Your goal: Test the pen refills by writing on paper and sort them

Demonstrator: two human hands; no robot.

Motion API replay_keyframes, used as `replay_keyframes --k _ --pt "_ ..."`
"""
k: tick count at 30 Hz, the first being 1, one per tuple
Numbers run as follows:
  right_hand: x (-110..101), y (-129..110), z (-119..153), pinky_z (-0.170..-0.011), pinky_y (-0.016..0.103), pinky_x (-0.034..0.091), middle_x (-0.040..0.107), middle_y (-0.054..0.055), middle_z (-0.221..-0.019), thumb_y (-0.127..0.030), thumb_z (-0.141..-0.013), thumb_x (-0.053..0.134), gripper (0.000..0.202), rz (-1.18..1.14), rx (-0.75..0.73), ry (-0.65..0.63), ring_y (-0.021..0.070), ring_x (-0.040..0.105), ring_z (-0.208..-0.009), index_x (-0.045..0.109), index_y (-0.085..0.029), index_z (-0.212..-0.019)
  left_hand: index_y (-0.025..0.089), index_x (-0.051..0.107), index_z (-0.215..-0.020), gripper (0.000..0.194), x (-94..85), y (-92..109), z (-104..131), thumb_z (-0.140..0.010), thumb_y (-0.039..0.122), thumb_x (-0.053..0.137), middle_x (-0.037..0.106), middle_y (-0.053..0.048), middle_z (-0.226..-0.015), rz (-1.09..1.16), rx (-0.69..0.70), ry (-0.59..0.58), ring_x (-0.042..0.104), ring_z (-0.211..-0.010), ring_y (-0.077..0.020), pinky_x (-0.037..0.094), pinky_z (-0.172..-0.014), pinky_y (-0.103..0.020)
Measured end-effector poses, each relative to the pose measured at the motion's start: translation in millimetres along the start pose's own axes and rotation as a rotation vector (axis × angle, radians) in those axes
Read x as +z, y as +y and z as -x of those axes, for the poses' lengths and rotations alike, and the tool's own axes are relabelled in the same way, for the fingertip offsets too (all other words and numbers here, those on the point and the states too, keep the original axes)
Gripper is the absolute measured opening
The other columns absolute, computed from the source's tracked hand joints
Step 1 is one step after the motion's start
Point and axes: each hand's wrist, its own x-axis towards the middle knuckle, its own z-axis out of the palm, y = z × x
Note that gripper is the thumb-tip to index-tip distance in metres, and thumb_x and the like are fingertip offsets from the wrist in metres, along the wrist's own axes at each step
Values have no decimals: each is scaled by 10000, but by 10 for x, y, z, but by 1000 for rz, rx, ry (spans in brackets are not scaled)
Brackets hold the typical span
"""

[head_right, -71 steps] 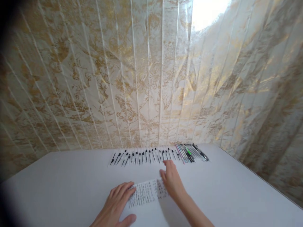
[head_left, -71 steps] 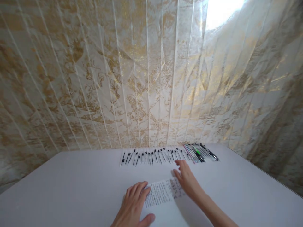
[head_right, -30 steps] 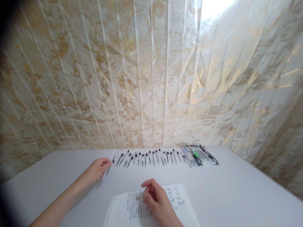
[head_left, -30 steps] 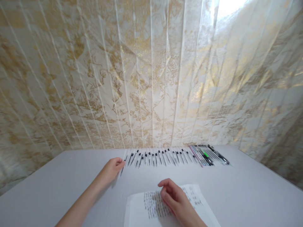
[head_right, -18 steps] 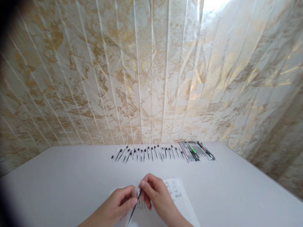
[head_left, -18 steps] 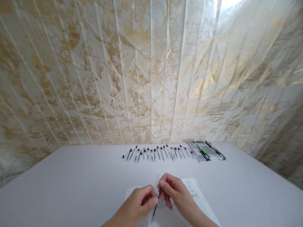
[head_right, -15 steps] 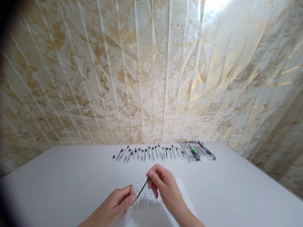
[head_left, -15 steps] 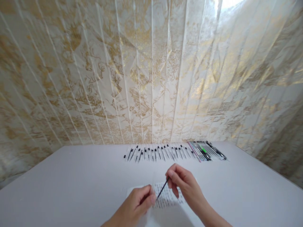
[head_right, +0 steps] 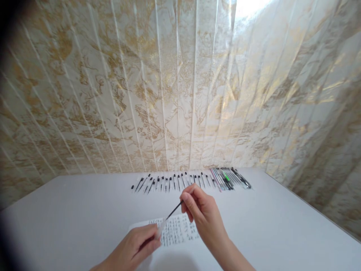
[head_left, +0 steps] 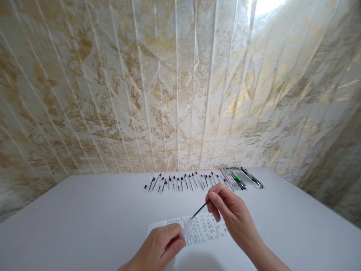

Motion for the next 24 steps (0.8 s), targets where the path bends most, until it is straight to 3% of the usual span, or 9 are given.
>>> replay_keyframes --k 5,10,15,18,20,22,24 --pt "124 115 43 -459 198 306 493 -41 -589 -454 -910 471 315 24 84 -238 70 369 -461 509 -183 -755 204 438 -699 291 9 -33 -6 -939 359 380 516 38 -674 -92 7 -32 467 -621 -114 319 -589 -202" --pt "263 243 108 -562 217 346 465 -40 -679 -377 -842 604 282 97 119 -314 111 419 -610 575 -209 -1067 204 460 -713 324 12 -50 -13 -939 412 354 541 13 -702 -75 10 17 479 -640 -134 340 -609 -214" --pt "426 421 171 -562 222 339 479 -37 -628 -360 -805 651 179 -27 202 -317 112 423 -594 613 -187 -830 199 526 -710 371 -6 -16 -7 -930 456 374 578 1 -716 22 -24 43 512 -653 -143 354 -617 -214" --pt "494 553 186 -511 216 332 469 -44 -604 -477 -824 602 313 -206 240 -223 88 406 -507 552 -178 -747 198 575 -726 451 -191 -119 -43 -950 465 288 540 17 -642 36 -77 100 509 -617 -143 367 -609 -217" --pt "517 619 188 -481 210 321 469 -48 -585 -544 -851 530 388 -273 289 -167 73 391 -456 527 -174 -737 206 600 -843 399 -413 -292 -105 -956 418 283 550 17 -665 -48 -207 229 541 -650 -159 389 -632 -227" --pt "533 662 190 -456 201 316 529 -27 -623 -585 -871 463 434 -326 353 -150 65 405 -438 505 -173 -739 219 582 -966 222 -655 -531 -185 -919 319 389 605 0 -824 -265 -359 416 579 -745 -172 407 -709 -247" --pt "551 693 196 -410 187 286 580 -10 -653 -613 -869 436 448 -391 406 -155 58 404 -410 465 -184 -743 190 569 -1018 219 -851 -780 -264 -850 166 429 596 -53 -983 -333 -432 482 583 -822 -198 401 -745 -282"
